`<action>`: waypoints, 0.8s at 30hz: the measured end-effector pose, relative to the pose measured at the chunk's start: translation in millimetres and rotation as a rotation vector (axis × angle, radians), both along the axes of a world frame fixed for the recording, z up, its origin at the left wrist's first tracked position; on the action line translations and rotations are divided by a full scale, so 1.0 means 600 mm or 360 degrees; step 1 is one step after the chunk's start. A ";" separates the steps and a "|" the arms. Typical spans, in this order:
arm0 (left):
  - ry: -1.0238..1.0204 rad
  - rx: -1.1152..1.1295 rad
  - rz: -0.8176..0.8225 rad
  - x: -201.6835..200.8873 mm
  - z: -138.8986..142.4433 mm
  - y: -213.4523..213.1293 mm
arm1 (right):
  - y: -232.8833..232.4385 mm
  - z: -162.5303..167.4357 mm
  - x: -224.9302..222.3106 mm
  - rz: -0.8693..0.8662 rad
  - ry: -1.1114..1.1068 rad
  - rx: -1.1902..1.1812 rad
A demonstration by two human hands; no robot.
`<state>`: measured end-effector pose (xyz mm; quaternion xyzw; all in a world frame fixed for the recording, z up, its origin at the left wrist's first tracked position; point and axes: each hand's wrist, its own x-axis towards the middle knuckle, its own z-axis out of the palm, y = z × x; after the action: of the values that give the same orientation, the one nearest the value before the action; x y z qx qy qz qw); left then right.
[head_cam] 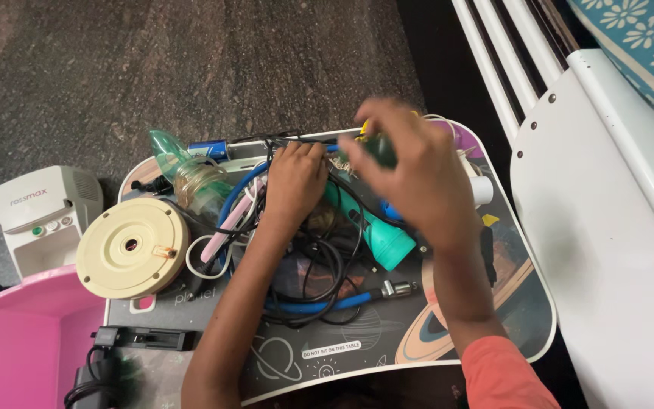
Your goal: The person sits on the floor with a lap desk holding a small appliance base, wires and parts. They use a screwdriver to unscrew screws from the round appliance base, reposition it, and then work on the wiring and components with the screwdriver.
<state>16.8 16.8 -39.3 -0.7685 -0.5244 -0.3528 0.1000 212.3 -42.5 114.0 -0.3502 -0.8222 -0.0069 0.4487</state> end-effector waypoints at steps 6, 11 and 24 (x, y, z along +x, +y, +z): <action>0.0039 -0.0013 0.0040 -0.005 -0.009 0.006 | 0.072 -0.029 -0.008 -0.0092 0.0408 0.0268; 0.0093 0.0048 0.0059 -0.005 -0.010 0.005 | 0.072 -0.028 -0.009 -0.0073 0.0341 0.0409; 0.0091 0.0063 0.0088 -0.004 -0.005 0.002 | 0.056 -0.016 -0.002 -0.0058 0.0333 0.0357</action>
<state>14.3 17.9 -42.2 -0.7612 -0.5354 -0.3382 0.1398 211.0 -8.9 104.6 -0.3115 -0.7585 -0.0704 0.5681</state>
